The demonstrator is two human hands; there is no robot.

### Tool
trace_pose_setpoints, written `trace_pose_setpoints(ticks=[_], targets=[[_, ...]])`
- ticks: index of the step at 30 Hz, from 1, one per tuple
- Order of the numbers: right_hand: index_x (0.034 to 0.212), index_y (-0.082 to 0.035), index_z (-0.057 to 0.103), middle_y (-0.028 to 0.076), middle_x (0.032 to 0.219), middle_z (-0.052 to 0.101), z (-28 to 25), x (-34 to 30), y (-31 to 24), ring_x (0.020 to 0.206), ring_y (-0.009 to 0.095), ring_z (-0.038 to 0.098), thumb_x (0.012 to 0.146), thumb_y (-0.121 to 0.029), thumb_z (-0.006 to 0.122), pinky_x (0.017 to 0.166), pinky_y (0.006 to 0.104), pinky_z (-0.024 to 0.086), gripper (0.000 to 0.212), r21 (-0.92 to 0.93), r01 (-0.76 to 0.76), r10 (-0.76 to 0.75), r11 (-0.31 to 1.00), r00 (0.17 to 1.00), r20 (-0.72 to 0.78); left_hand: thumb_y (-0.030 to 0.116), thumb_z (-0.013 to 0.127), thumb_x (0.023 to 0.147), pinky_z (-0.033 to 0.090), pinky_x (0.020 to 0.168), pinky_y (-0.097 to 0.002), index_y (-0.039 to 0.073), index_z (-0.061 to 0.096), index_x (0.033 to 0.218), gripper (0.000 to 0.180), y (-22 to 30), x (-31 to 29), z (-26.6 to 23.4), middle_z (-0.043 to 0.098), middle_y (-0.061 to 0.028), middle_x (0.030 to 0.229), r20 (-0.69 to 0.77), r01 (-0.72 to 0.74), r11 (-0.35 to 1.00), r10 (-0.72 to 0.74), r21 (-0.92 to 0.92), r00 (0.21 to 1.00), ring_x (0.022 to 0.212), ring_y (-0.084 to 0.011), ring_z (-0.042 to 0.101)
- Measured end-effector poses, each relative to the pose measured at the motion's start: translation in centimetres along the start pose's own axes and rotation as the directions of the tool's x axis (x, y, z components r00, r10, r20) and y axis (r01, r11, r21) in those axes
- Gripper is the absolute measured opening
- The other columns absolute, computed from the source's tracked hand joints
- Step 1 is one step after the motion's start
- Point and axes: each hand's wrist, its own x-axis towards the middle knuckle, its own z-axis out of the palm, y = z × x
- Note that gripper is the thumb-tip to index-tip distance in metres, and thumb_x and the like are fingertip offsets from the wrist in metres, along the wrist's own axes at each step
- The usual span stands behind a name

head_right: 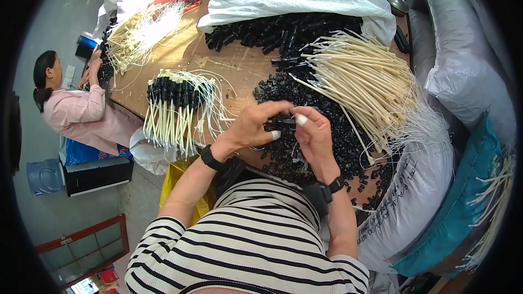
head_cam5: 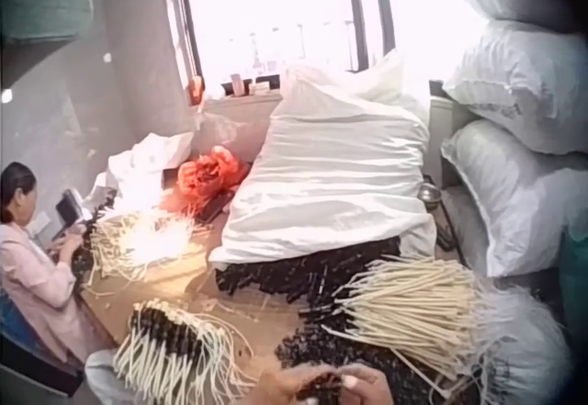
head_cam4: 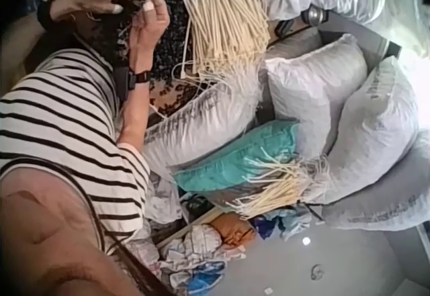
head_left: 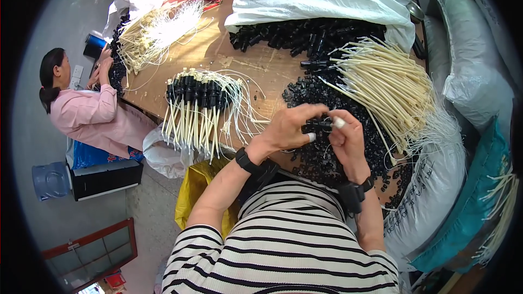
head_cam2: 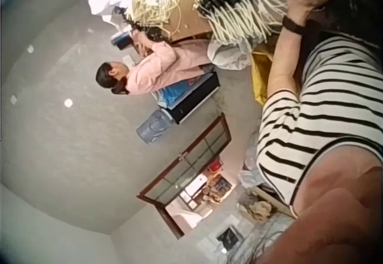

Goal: The person assembles components by hand by picking up a white tube and a black connector, fitting them together, and then threading a white cord through the connector. The completed assemblies are then placed onto a growing row on the table.

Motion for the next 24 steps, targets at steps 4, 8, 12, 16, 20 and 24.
trace_pose_setpoints(ticks=[4, 8, 12, 16, 20, 24], targets=[[0.107, -0.002, 0.069, -0.002, 0.073, 0.063, -0.1, -0.4, -0.5, 0.055, 0.002, 0.049, 0.09, -0.007, 0.062, 0.046, 0.0195, 0.035, 0.019, -0.513, 0.055, -0.085, 0.856, 0.996, -0.036, 0.006, 0.066, 0.07, 0.054, 0.074, -0.0326, 0.005, 0.065, 0.114, 0.044, -1.5, -0.5, -0.6, 0.07, -0.014, 0.097, 0.124, 0.115, 0.993, -0.117, 0.021, 0.985, 0.083, -0.0265, 0.067], [0.109, -0.003, 0.068, -0.004, 0.068, 0.061, 0.6, -0.7, -0.6, 0.056, 0.004, 0.05, 0.085, -0.004, 0.065, 0.051, 0.0233, 0.041, 0.025, -0.839, 0.524, -0.296, -0.149, 0.786, 0.543, 0.009, 0.066, 0.07, 0.054, 0.065, -0.0332, 0.005, 0.067, 0.106, 0.036, -1.4, -1.0, -1.1, 0.07, -0.0125, 0.091, 0.086, 0.182, 0.963, -0.202, 0.199, 0.976, 0.076, -0.0251, 0.068], [0.101, -0.004, 0.067, -0.006, 0.056, 0.046, 1.0, 0.2, -0.3, 0.051, 0.002, 0.039, 0.079, -0.004, 0.073, 0.048, 0.0219, 0.033, 0.023, -0.929, 0.049, -0.099, 0.368, 0.995, 0.013, 0.01, 0.069, 0.067, 0.05, 0.057, -0.0394, 0.01, 0.065, 0.095, 0.028, 0.5, -1.4, -0.2, 0.061, -0.0066, 0.073, 0.075, -0.03, 0.861, -0.01, 0.508, 0.997, 0.067, -0.0271, 0.063], [0.107, -0.004, 0.065, -0.001, 0.066, 0.057, 3.2, 0.2, 0.6, 0.057, 0.005, 0.048, 0.079, -0.002, 0.073, 0.051, 0.0215, 0.038, 0.029, -0.937, 0.164, -0.147, 0.31, 0.981, 0.123, 0.007, 0.067, 0.067, 0.05, 0.054, -0.036, 0.01, 0.066, 0.094, 0.027, 0.9, -2.5, -1.9, 0.062, -0.0062, 0.075, 0.009, -0.006, 0.849, 0.001, 0.528, 1.0, 0.065, -0.0253, 0.062], [0.1, -0.001, 0.067, 0.011, 0.104, 0.068, 4.3, 0.6, 0.2, 0.08, 0.018, 0.065, 0.082, 0.001, 0.069, 0.063, 0.0251, 0.051, 0.019, -0.852, 0.522, -0.554, -0.037, 0.699, 0.452, 0.007, 0.066, 0.066, 0.048, 0.067, -0.0365, 0.011, 0.067, 0.087, 0.021, -0.2, -3.3, -6.6, 0.065, -0.0041, 0.081, -0.363, 0.173, 0.777, 0.077, 0.605, 0.928, 0.073, -0.0239, 0.062], [0.095, -0.002, 0.067, 0.012, 0.107, 0.066, 4.0, 0.8, 0.8, 0.081, 0.026, 0.065, 0.079, -0.003, 0.071, 0.066, 0.0312, 0.051, 0.017, -0.88, 0.474, -0.374, 0.016, 0.819, 0.435, 0.011, 0.068, 0.064, 0.033, 0.098, -0.0448, 0.011, 0.066, 0.094, 0.03, -3.8, -6.5, -13.2, 0.063, -0.005, 0.105, -0.57, 0.499, 0.401, 0.073, 0.769, 0.819, 0.109, -0.0255, 0.053]])
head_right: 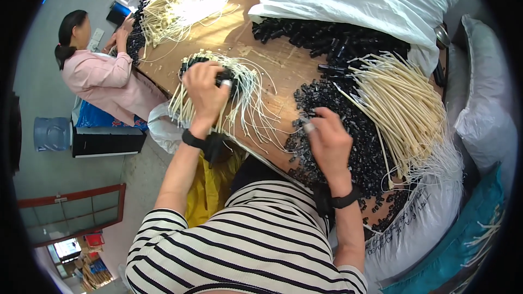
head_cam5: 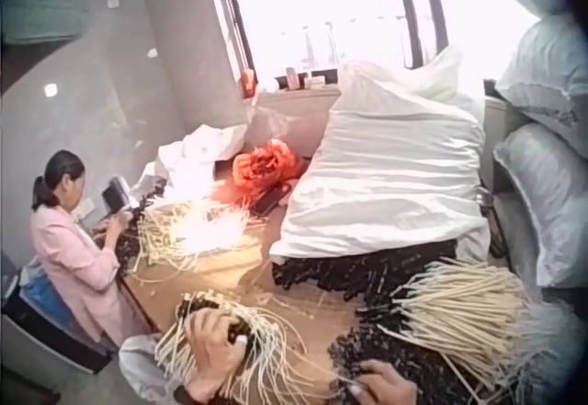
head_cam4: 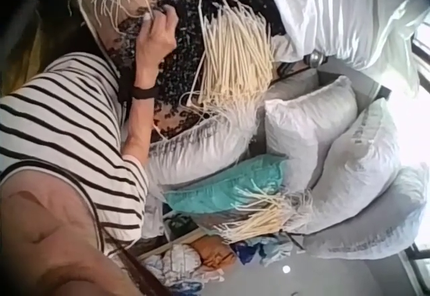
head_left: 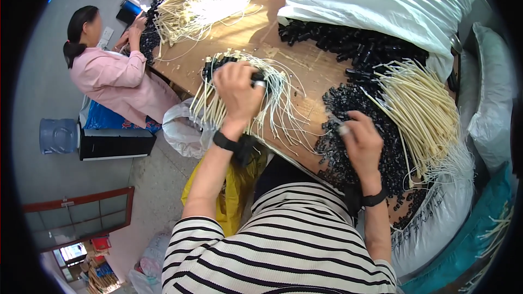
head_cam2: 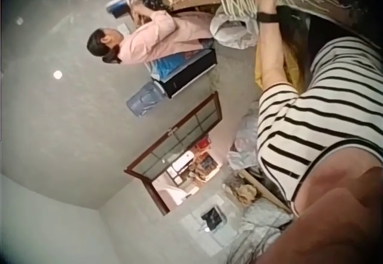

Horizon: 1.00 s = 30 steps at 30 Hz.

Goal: The person assembles components by hand by picking up a white tube and a black connector, fitting them together, and then threading a white cord through the connector. The completed assemblies are then placed onto a growing row on the table.

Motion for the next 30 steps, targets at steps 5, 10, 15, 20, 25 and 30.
trace_pose_setpoints(ticks=[5, 10, 15, 20, 25, 30], targets=[[0.103, -0.004, 0.067, 0.011, 0.103, 0.066, 0.3, -1.1, 2.0, 0.084, 0.03, 0.064, 0.075, -0.01, 0.075, 0.071, 0.0339, 0.051, 0.03, -0.154, 0.0, 0.005, 0.988, 1.0, 0.029, 0.006, 0.067, 0.064, 0.033, 0.105, -0.0438, 0.009, 0.061, 0.118, 0.055, 3.0, 0.6, 1.4, 0.058, -0.0098, 0.125, 0.049, 0.013, 0.995, -0.009, -0.094, 0.999, 0.123, -0.0301, 0.046], [0.089, -0.007, 0.068, 0.01, 0.081, 0.062, -6.1, -1.7, 5.9, 0.07, 0.029, 0.062, 0.078, -0.009, 0.071, 0.061, 0.0364, 0.048, 0.012, -0.369, -0.222, 0.151, 0.903, 0.966, -0.211, -0.005, 0.059, 0.068, 0.045, 0.098, -0.0407, 0.007, 0.069, 0.102, 0.037, 12.4, 2.6, 6.7, 0.063, -0.0146, 0.117, 0.187, -0.11, 0.678, 0.349, -0.727, 0.918, 0.117, -0.0326, 0.054], [0.082, -0.007, 0.066, 0.01, 0.081, 0.059, -9.3, -2.6, 7.3, 0.075, 0.032, 0.061, 0.075, -0.006, 0.07, 0.065, 0.0405, 0.048, 0.008, -0.651, -0.334, 0.215, 0.682, 0.942, -0.258, -0.002, 0.06, 0.07, 0.047, 0.091, -0.041, 0.008, 0.068, 0.092, 0.026, 15.0, 4.8, 12.7, 0.064, -0.0079, 0.11, 0.323, -0.091, 0.757, 0.38, -0.647, 0.867, 0.104, -0.0309, 0.058], [0.089, -0.01, 0.063, 0.009, 0.085, 0.059, -8.9, -2.7, 7.6, 0.077, 0.033, 0.059, 0.074, -0.007, 0.069, 0.066, 0.0422, 0.046, 0.016, -0.655, -0.301, 0.188, 0.694, 0.953, -0.238, 0.002, 0.065, 0.068, 0.047, 0.083, -0.0404, 0.007, 0.061, 0.082, 0.015, 13.3, 4.1, 11.4, 0.063, -0.0082, 0.092, 0.323, -0.085, 0.809, 0.326, -0.582, 0.888, 0.091, -0.0298, 0.059], [0.088, -0.008, 0.059, 0.009, 0.084, 0.055, -8.7, -1.9, 8.3, 0.078, 0.028, 0.058, 0.072, -0.005, 0.066, 0.069, 0.0385, 0.042, 0.018, -0.707, -0.148, 0.042, 0.691, 0.985, -0.166, 0.0, 0.062, 0.071, 0.049, 0.078, -0.0393, 0.005, 0.061, 0.089, 0.019, 11.4, 2.3, 8.9, 0.066, -0.0104, 0.087, 0.344, 0.073, 0.789, 0.18, -0.61, 0.922, 0.091, -0.0279, 0.062], [0.096, -0.009, 0.064, 0.007, 0.077, 0.058, -7.6, -1.0, 5.2, 0.065, 0.026, 0.056, 0.08, -0.004, 0.065, 0.06, 0.0358, 0.043, 0.017, -0.53, 0.051, -0.064, 0.846, 0.998, -0.006, -0.004, 0.051, 0.076, 0.048, 0.081, -0.0286, 0.004, 0.06, 0.115, 0.041, 10.7, 0.0, 6.7, 0.064, -0.0084, 0.095, 0.468, 0.221, 0.603, 0.289, -0.767, 0.835, 0.086, -0.0184, 0.062]])
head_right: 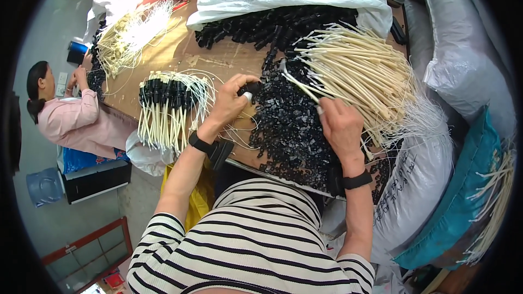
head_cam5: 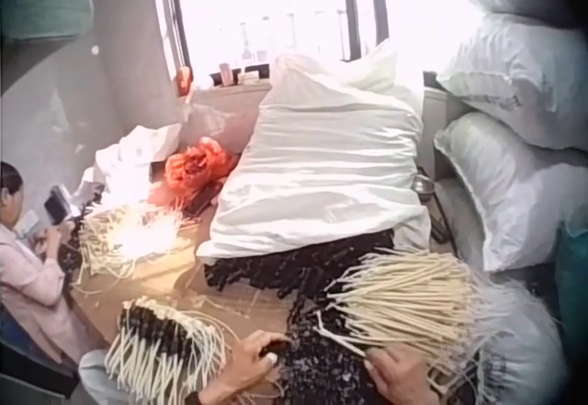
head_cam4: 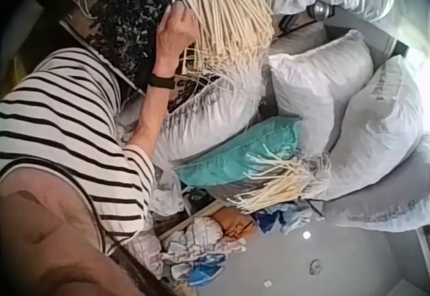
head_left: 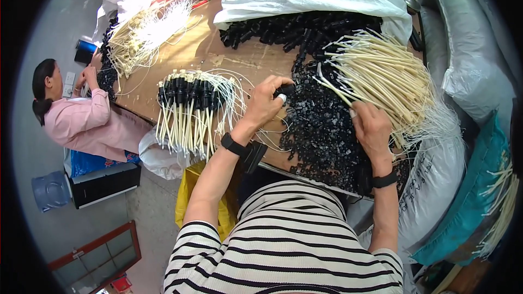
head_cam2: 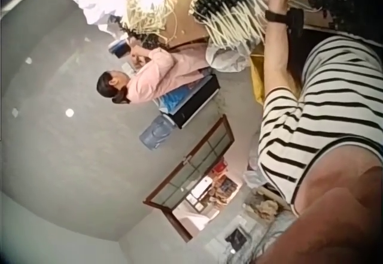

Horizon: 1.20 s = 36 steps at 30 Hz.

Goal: The person assembles components by hand by picking up a white tube and a black connector, fitting them together, and then threading a white cord through the connector. The completed assemblies are then placed onto a growing row on the table.

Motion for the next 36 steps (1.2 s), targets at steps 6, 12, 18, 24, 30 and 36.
trace_pose_setpoints(ticks=[6, 12, 18, 24, 30, 36], targets=[[0.104, -0.009, 0.067, 0.008, 0.073, 0.054, 0.7, -0.4, -2.8, 0.058, 0.026, 0.056, 0.079, -0.001, 0.066, 0.053, 0.035, 0.043, 0.026, 0.254, -0.012, -0.012, 0.967, 0.996, 0.092, -0.004, 0.051, 0.076, 0.048, 0.082, -0.0292, 0.003, 0.061, 0.112, 0.038, 0.5, -1.1, -0.3, 0.066, -0.0095, 0.097, 0.099, 0.102, 0.975, -0.083, -0.198, 0.992, 0.088, -0.0178, 0.062], [0.103, -0.01, 0.068, 0.007, 0.07, 0.052, 1.9, -1.0, -3.6, 0.057, 0.025, 0.056, 0.078, -0.005, 0.067, 0.051, 0.0362, 0.043, 0.025, 0.184, 0.131, -0.157, 0.974, 0.979, 0.131, -0.007, 0.061, 0.071, 0.046, 0.068, -0.0336, 0.002, 0.063, 0.101, 0.032, -0.1, -1.6, -0.2, 0.061, -0.0086, 0.083, 0.076, -0.181, 0.972, 0.171, 0.15, 0.982, 0.081, -0.0279, 0.059], [0.115, -0.01, 0.064, 0.007, 0.076, 0.059, 1.2, -0.9, -4.3, 0.059, 0.026, 0.06, 0.075, -0.015, 0.074, 0.049, 0.0351, 0.044, 0.041, 0.026, 0.06, -0.064, 0.998, 0.977, 0.202, 0.002, 0.067, 0.071, 0.032, 0.092, -0.0393, 0.012, 0.066, 0.09, 0.021, -0.1, -1.9, 1.1, 0.064, -0.0016, 0.085, 0.042, -0.32, 0.927, 0.318, 0.194, 0.947, 0.095, -0.0223, 0.058], [0.105, -0.012, 0.062, 0.01, 0.077, 0.064, 1.4, -0.6, -4.0, 0.057, 0.032, 0.061, 0.075, -0.011, 0.073, 0.047, 0.0396, 0.047, 0.031, 0.025, -0.074, 0.073, 0.997, 0.997, 0.022, 0.007, 0.066, 0.077, 0.046, 0.078, -0.0371, 0.017, 0.064, 0.09, 0.017, 5.4, -2.7, 2.1, 0.064, 0.0017, 0.085, 0.19, -0.404, 0.81, 0.356, 0.425, 0.915, 0.078, -0.0173, 0.063], [0.075, -0.007, 0.058, 0.009, 0.098, 0.068, 0.1, -1.6, -0.4, 0.063, 0.009, 0.057, 0.082, -0.013, 0.072, 0.053, 0.0224, 0.043, 0.017, 0.938, -0.274, 0.291, -0.214, 0.898, 0.329, 0.009, 0.063, 0.081, 0.046, 0.049, -0.0286, 0.011, 0.062, 0.09, 0.009, 1.3, -3.7, -0.4, 0.059, -0.0058, 0.072, 0.011, -0.216, 0.89, 0.231, 0.402, 0.973, 0.056, -0.0157, 0.059], [0.102, -0.007, 0.066, 0.007, 0.068, 0.058, 3.8, -0.2, -7.2, 0.056, 0.016, 0.057, 0.072, -0.006, 0.077, 0.053, 0.0289, 0.046, 0.031, 0.503, -0.108, -0.012, 0.858, 0.973, 0.229, 0.004, 0.064, 0.082, 0.043, 0.051, -0.0231, 0.002, 0.069, 0.099, 0.018, 4.3, -2.7, 0.8, 0.06, 0.0023, 0.072, 0.303, 0.447, 0.818, -0.35, -0.361, 0.886, 0.06, -0.0069, 0.055]])
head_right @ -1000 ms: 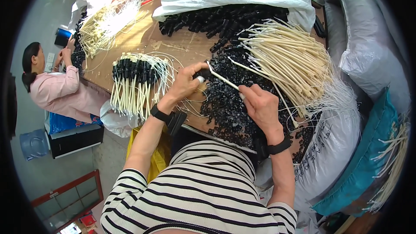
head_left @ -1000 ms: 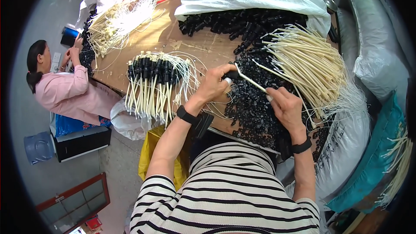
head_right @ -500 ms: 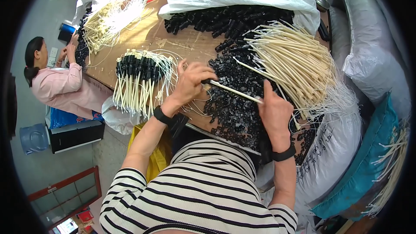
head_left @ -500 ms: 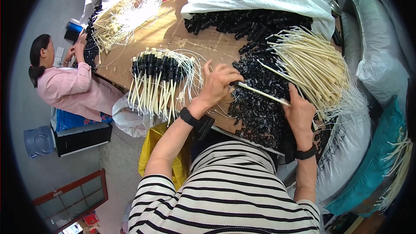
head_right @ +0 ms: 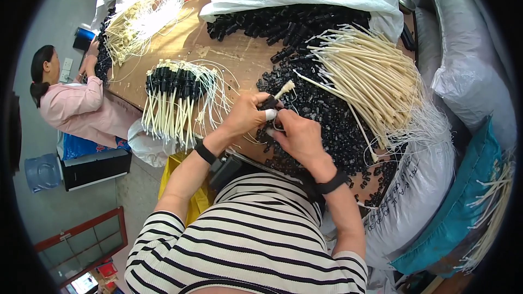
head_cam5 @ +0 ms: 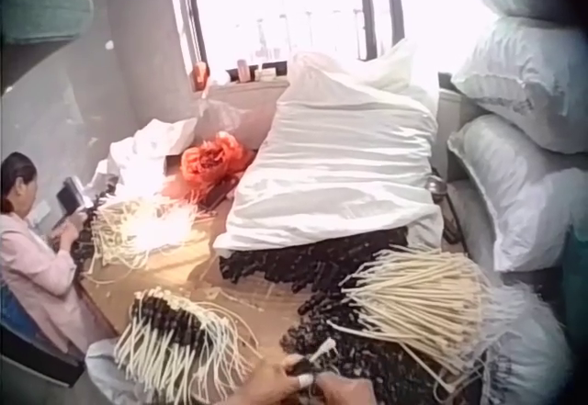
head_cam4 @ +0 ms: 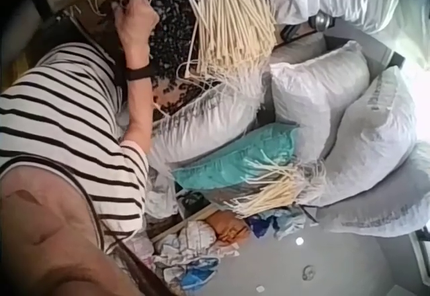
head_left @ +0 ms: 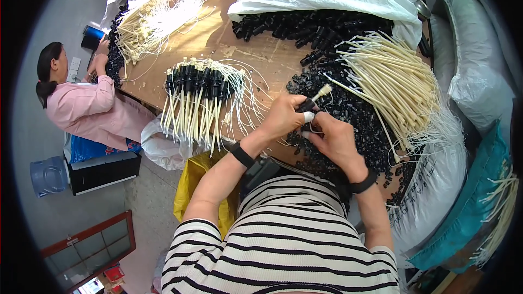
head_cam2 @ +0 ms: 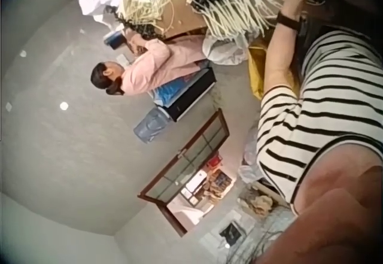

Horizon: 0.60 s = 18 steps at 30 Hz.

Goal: The person assembles components by hand by picking up a white tube and a black connector, fitting them together, and then threading a white cord through the connector. The completed assemblies are then placed onto a growing row on the table.

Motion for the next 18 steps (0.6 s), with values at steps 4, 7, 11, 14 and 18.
trace_pose_setpoints(ticks=[4, 7, 11, 14, 18], targets=[[0.098, -0.007, 0.067, 0.009, 0.065, 0.061, 0.1, -0.3, -0.1, 0.054, 0.024, 0.06, 0.075, -0.006, 0.073, 0.052, 0.0331, 0.048, 0.023, 0.063, -0.105, 0.11, 0.992, 0.992, -0.069, 0.002, 0.063, 0.078, 0.045, 0.058, -0.0231, 0.0, 0.068, 0.1, 0.022, -1.4, -0.5, -1.5, 0.061, -0.0014, 0.072, -0.034, -0.168, 0.945, 0.185, 0.282, 0.982, 0.064, -0.0078, 0.056], [0.093, -0.007, 0.068, 0.01, 0.064, 0.063, 0.9, -0.4, 0.4, 0.053, 0.026, 0.062, 0.078, -0.007, 0.07, 0.05, 0.0332, 0.048, 0.016, -0.173, -0.007, -0.024, 0.985, 0.984, -0.176, 0.0, 0.06, 0.076, 0.047, 0.064, -0.0277, 0.002, 0.065, 0.107, 0.031, -0.8, -0.7, -1.1, 0.061, -0.0075, 0.074, -0.024, -0.173, 0.903, 0.198, 0.393, 0.98, 0.067, -0.013, 0.059], [0.087, -0.01, 0.067, 0.009, 0.061, 0.062, 0.7, -0.1, 0.2, 0.051, 0.026, 0.061, 0.08, -0.01, 0.066, 0.046, 0.035, 0.046, 0.007, -0.163, -0.039, -0.001, 0.986, 0.97, -0.243, -0.003, 0.057, 0.074, 0.049, 0.073, -0.0381, 0.004, 0.062, 0.11, 0.037, -2.0, -0.9, -1.3, 0.065, -0.0171, 0.089, 0.024, -0.283, 0.792, 0.322, 0.541, 0.946, 0.081, -0.0338, 0.064], [0.088, -0.01, 0.067, 0.009, 0.061, 0.062, 0.9, 0.0, 0.5, 0.051, 0.027, 0.061, 0.08, -0.01, 0.066, 0.047, 0.0354, 0.047, 0.008, -0.159, -0.019, -0.02, 0.987, 0.971, -0.238, -0.004, 0.055, 0.074, 0.049, 0.075, -0.0408, 0.003, 0.062, 0.109, 0.036, -1.3, -1.0, -1.0, 0.065, -0.0177, 0.09, 0.063, -0.305, 0.753, 0.333, 0.583, 0.941, 0.086, -0.0375, 0.063], [0.089, -0.008, 0.066, 0.011, 0.066, 0.063, 1.0, -0.2, 0.6, 0.055, 0.028, 0.063, 0.082, -0.01, 0.065, 0.049, 0.0364, 0.048, 0.008, -0.099, 0.003, -0.017, 0.995, 0.989, -0.146, -0.004, 0.054, 0.073, 0.049, 0.076, -0.0429, 0.003, 0.061, 0.109, 0.037, -1.4, -0.9, -0.6, 0.065, -0.0177, 0.09, 0.123, -0.396, 0.71, 0.405, 0.581, 0.906, 0.088, -0.0384, 0.063]])
